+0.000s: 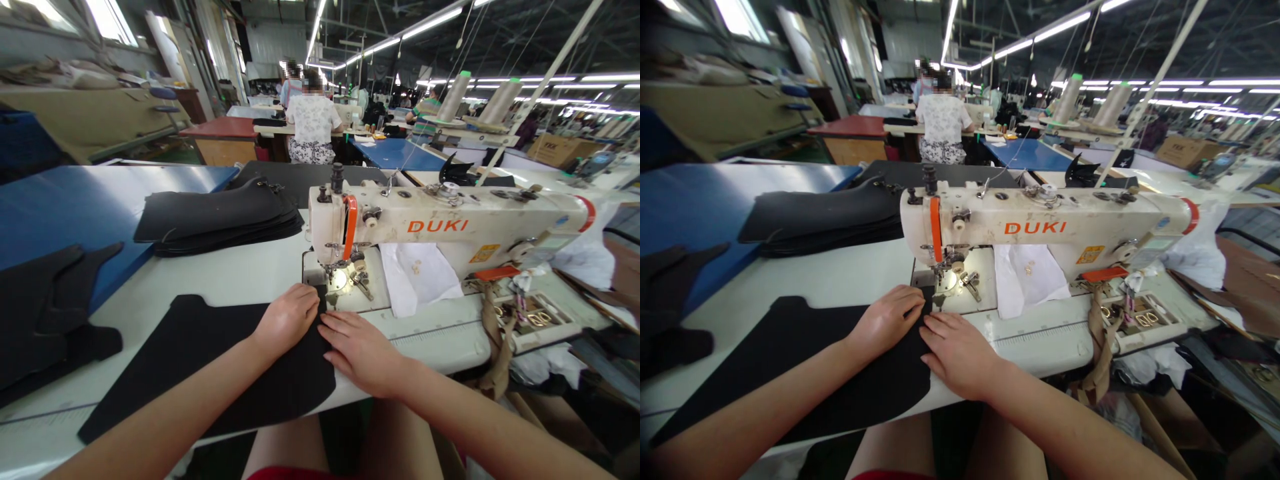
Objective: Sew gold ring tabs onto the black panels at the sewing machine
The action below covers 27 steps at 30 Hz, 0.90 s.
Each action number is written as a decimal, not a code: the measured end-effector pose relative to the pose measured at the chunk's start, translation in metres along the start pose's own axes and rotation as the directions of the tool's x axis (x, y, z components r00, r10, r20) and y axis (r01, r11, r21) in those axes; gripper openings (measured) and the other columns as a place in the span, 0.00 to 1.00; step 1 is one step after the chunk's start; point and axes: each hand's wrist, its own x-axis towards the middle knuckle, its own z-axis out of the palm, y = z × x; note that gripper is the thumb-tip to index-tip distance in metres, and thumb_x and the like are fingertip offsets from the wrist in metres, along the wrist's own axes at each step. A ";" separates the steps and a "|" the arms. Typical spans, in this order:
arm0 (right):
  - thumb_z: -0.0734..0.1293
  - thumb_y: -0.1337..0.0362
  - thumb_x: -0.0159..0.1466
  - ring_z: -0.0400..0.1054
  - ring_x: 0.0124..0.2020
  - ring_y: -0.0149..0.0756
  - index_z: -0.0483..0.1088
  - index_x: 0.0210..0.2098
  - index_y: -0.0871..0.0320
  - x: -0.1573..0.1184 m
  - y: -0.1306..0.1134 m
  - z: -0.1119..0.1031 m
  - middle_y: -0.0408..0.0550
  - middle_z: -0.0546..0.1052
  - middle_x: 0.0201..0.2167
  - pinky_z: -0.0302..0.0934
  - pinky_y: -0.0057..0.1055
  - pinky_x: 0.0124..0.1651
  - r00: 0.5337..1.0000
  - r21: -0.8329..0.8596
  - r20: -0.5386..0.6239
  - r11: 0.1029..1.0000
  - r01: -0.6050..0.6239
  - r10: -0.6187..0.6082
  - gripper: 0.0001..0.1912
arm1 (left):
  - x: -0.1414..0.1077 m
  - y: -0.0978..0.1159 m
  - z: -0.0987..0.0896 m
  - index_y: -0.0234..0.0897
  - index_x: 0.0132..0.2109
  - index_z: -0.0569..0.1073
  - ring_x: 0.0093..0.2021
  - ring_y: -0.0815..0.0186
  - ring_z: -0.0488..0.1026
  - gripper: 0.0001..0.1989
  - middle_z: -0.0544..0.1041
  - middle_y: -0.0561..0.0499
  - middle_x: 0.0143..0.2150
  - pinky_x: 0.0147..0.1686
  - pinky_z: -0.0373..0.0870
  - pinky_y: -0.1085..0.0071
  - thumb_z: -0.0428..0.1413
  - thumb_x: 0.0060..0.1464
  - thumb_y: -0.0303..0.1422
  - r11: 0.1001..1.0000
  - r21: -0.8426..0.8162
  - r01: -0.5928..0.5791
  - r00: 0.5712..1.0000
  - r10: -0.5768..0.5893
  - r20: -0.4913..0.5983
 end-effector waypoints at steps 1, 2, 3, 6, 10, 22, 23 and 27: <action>0.59 0.58 0.66 0.54 0.62 0.43 0.63 0.57 0.65 -0.001 0.000 -0.003 0.57 0.64 0.60 0.47 0.40 0.65 1.000 0.010 0.022 1.000 0.003 -0.003 0.24 | 0.000 -0.001 -0.001 0.35 0.31 0.70 0.35 0.64 0.69 0.11 0.73 0.49 0.31 0.39 0.70 0.67 0.46 0.59 0.23 1.000 0.006 -0.012 1.000 0.012 0.018; 0.60 0.55 0.66 0.54 0.62 0.44 0.62 0.58 0.66 -0.003 -0.001 -0.005 0.58 0.63 0.61 0.46 0.40 0.65 0.999 0.024 0.045 1.000 0.009 -0.010 0.27 | 0.000 -0.002 -0.002 0.35 0.31 0.70 0.35 0.64 0.69 0.11 0.73 0.49 0.31 0.39 0.70 0.67 0.46 0.59 0.23 1.000 0.012 -0.026 0.999 0.025 0.040; 0.60 0.51 0.64 0.52 0.63 0.45 0.61 0.59 0.67 -0.005 -0.001 -0.008 0.59 0.61 0.61 0.44 0.40 0.65 0.997 0.040 0.067 0.999 0.022 -0.025 0.30 | 0.001 -0.003 -0.003 0.35 0.31 0.70 0.36 0.63 0.69 0.11 0.73 0.49 0.31 0.40 0.70 0.66 0.46 0.60 0.24 0.999 0.019 -0.039 0.997 0.038 0.062; 0.63 0.43 0.59 0.47 0.65 0.49 0.56 0.62 0.68 -0.015 -0.004 -0.014 0.62 0.56 0.64 0.41 0.42 0.66 0.987 0.069 0.121 0.993 0.095 -0.103 0.42 | 0.001 -0.006 -0.004 0.35 0.32 0.69 0.36 0.63 0.69 0.12 0.72 0.49 0.31 0.41 0.70 0.66 0.45 0.61 0.25 0.996 0.043 -0.072 0.989 0.066 0.129; 0.61 0.46 0.62 0.51 0.63 0.47 0.60 0.59 0.66 -0.019 -0.004 -0.013 0.61 0.60 0.62 0.43 0.41 0.65 0.982 0.015 0.101 0.987 0.157 -0.158 0.35 | 0.002 -0.009 -0.003 0.35 0.32 0.69 0.36 0.63 0.69 0.12 0.71 0.49 0.32 0.41 0.70 0.66 0.44 0.62 0.26 0.992 0.076 -0.103 0.979 0.088 0.182; 0.59 0.68 0.66 0.64 0.52 0.40 0.70 0.46 0.61 0.016 0.009 0.008 0.53 0.74 0.49 0.57 0.36 0.56 0.987 -0.188 -0.098 0.977 0.104 -0.124 0.11 | 0.000 -0.005 -0.005 0.35 0.31 0.69 0.36 0.63 0.68 0.14 0.72 0.48 0.32 0.40 0.69 0.66 0.44 0.63 0.26 0.977 0.088 -0.192 0.975 0.179 0.133; 0.59 0.68 0.66 0.64 0.53 0.40 0.70 0.46 0.61 0.016 0.010 0.010 0.53 0.74 0.50 0.57 0.37 0.57 0.987 -0.180 -0.104 0.978 0.100 -0.120 0.12 | 0.000 -0.005 -0.004 0.36 0.31 0.69 0.36 0.63 0.68 0.13 0.72 0.48 0.32 0.40 0.69 0.66 0.44 0.63 0.26 0.978 0.080 -0.192 0.976 0.182 0.124; 0.59 0.68 0.66 0.64 0.53 0.41 0.69 0.47 0.62 0.013 0.011 0.013 0.54 0.74 0.50 0.56 0.38 0.57 0.987 -0.159 -0.117 0.983 0.094 -0.113 0.13 | 0.001 -0.006 -0.003 0.36 0.32 0.69 0.37 0.63 0.69 0.13 0.72 0.48 0.33 0.40 0.69 0.66 0.44 0.62 0.26 0.979 0.078 -0.190 0.977 0.181 0.113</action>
